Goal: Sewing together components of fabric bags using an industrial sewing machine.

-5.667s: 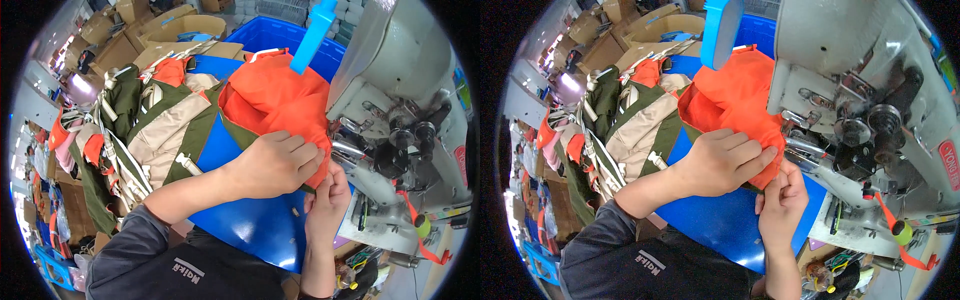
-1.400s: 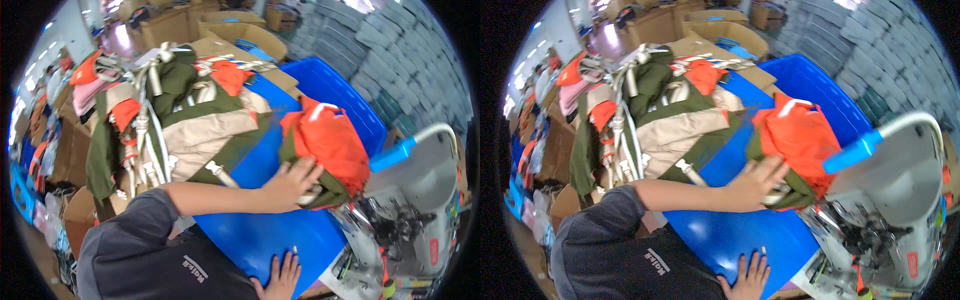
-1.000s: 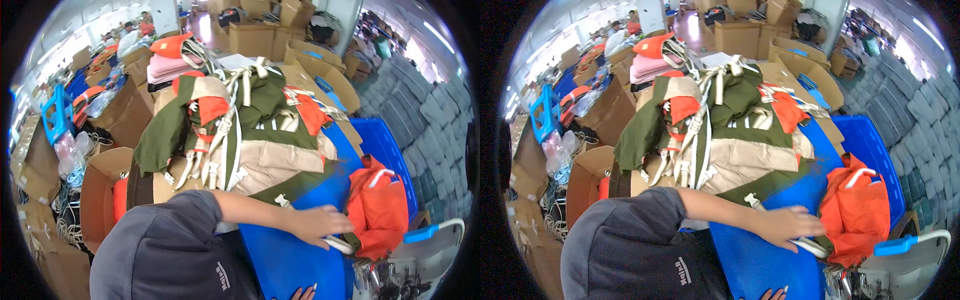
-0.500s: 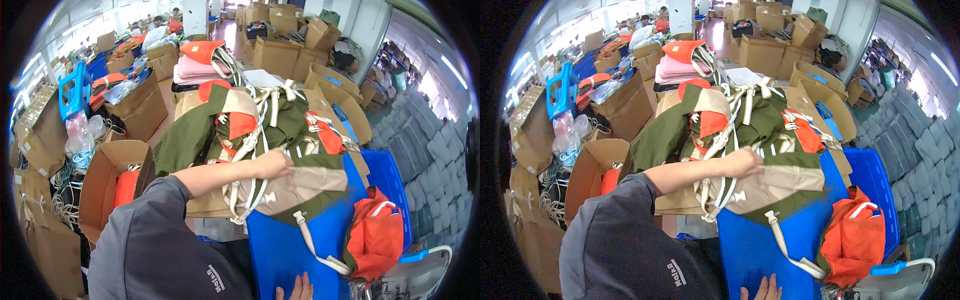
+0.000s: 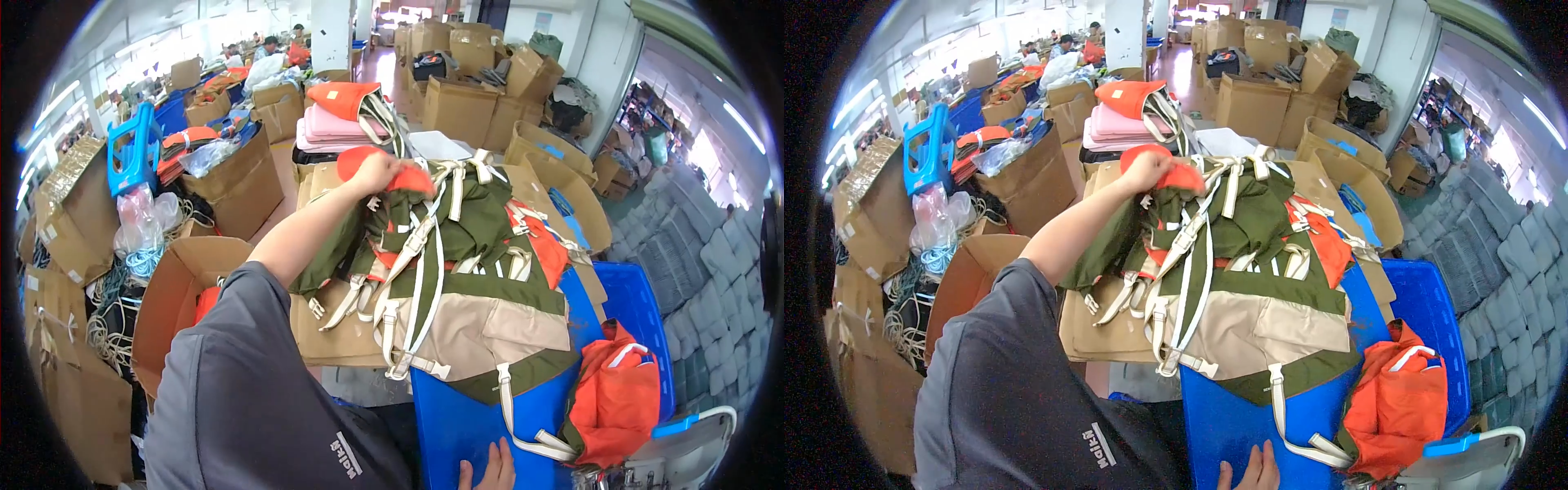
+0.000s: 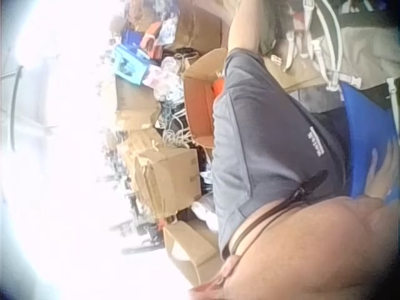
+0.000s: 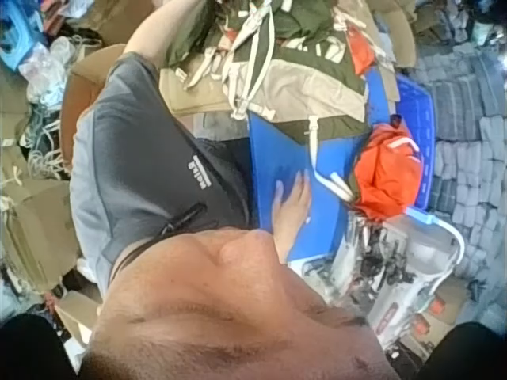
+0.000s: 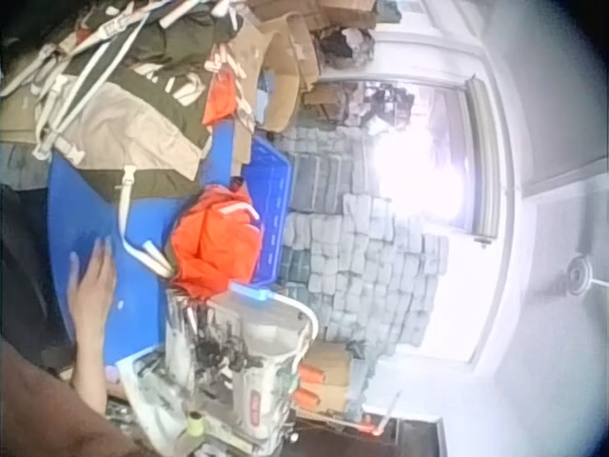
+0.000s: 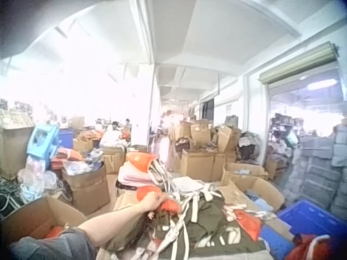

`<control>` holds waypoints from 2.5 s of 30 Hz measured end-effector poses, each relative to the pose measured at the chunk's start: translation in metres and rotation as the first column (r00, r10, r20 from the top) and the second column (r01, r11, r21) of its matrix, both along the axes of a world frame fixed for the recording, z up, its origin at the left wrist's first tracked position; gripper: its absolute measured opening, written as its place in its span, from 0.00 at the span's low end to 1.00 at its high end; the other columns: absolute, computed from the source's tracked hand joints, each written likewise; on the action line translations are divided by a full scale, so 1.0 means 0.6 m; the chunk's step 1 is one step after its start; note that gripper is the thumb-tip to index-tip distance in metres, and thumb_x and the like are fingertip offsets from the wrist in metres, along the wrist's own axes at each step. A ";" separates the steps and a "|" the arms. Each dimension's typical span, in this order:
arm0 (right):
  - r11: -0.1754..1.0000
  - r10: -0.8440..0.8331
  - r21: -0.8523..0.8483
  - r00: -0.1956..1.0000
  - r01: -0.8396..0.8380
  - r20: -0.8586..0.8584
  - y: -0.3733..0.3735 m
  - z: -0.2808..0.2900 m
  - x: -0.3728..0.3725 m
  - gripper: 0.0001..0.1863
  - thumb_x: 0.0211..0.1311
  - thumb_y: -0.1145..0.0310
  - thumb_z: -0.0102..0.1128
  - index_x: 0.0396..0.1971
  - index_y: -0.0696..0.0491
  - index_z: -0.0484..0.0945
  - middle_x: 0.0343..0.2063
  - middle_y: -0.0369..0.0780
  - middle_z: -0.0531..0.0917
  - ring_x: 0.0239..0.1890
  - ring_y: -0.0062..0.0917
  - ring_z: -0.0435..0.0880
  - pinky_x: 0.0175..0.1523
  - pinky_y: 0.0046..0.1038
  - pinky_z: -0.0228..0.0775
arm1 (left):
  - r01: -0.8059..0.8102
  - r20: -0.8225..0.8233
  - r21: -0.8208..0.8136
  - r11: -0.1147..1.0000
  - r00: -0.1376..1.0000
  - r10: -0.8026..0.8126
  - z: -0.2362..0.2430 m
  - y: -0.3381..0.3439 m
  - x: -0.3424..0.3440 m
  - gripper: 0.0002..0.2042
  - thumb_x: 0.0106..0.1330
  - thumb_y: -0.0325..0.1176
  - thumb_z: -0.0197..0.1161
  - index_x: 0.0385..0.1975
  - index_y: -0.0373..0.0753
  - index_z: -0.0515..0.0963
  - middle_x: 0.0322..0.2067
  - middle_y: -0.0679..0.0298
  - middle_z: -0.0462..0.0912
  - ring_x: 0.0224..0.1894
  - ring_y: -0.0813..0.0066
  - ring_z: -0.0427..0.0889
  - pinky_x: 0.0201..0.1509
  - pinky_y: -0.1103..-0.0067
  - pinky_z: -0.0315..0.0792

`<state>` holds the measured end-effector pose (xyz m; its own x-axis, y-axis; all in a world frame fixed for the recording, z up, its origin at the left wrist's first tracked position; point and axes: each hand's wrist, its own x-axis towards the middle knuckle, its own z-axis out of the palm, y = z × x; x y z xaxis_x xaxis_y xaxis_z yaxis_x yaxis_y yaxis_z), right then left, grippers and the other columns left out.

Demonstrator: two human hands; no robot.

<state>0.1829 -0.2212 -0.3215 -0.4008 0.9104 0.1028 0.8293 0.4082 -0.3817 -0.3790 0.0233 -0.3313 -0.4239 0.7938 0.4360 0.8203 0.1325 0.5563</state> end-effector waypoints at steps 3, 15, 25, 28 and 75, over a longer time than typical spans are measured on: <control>1.000 0.018 0.026 0.999 -0.016 -0.047 0.010 0.007 -0.002 0.26 0.64 0.60 0.60 0.56 0.62 0.71 0.59 0.52 0.71 0.60 0.47 0.71 0.64 0.41 0.62 | -0.016 -0.062 0.436 0.900 0.997 0.048 0.108 0.059 0.066 0.15 0.69 0.39 0.54 0.33 0.31 0.78 0.29 0.42 0.80 0.37 0.41 0.79 0.40 0.58 0.71; 0.981 0.195 0.159 0.602 -0.112 -0.774 0.106 0.085 -0.074 0.58 0.52 0.55 0.75 0.70 0.63 0.41 0.64 0.49 0.65 0.53 0.37 0.77 0.59 0.38 0.67 | 0.573 -0.519 0.816 -0.072 0.782 0.345 0.495 -0.009 0.557 0.08 0.49 0.37 0.62 0.16 0.45 0.70 0.16 0.64 0.71 0.17 0.69 0.74 0.17 0.71 0.65; 0.871 -0.491 -0.490 -0.099 -0.040 -0.865 0.147 -0.046 0.032 0.25 0.63 0.77 0.53 0.61 0.62 0.63 0.59 0.45 0.73 0.61 0.34 0.72 0.66 0.35 0.63 | 0.865 -0.987 -0.058 0.498 0.023 -0.156 0.235 0.060 0.570 0.40 0.54 0.49 0.67 0.66 0.44 0.61 0.64 0.54 0.66 0.64 0.57 0.67 0.67 0.62 0.61; 0.800 -0.600 -0.583 -0.198 -0.142 -0.775 0.137 -0.072 0.050 0.26 0.64 0.76 0.52 0.63 0.62 0.62 0.60 0.45 0.72 0.63 0.36 0.71 0.67 0.37 0.62 | 0.750 -0.450 -0.514 0.416 0.176 -0.875 0.142 -0.026 0.566 0.23 0.59 0.34 0.64 0.54 0.40 0.69 0.45 0.54 0.74 0.50 0.60 0.77 0.49 0.63 0.72; 0.824 -0.566 -0.556 -0.163 -0.109 -0.808 0.129 -0.060 0.042 0.15 0.68 0.69 0.54 0.50 0.61 0.74 0.50 0.42 0.80 0.50 0.25 0.79 0.57 0.28 0.68 | 0.944 -0.156 -0.271 0.186 0.148 -0.977 0.134 -0.022 0.659 0.47 0.57 0.58 0.66 0.68 0.31 0.55 0.66 0.42 0.60 0.69 0.47 0.57 0.70 0.59 0.56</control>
<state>0.2083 -0.1438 -0.3574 0.0668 0.9771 -0.2022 -0.5539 -0.1323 -0.8220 0.0164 0.0100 -0.2507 0.8150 0.5154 0.2647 0.4102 -0.8359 0.3647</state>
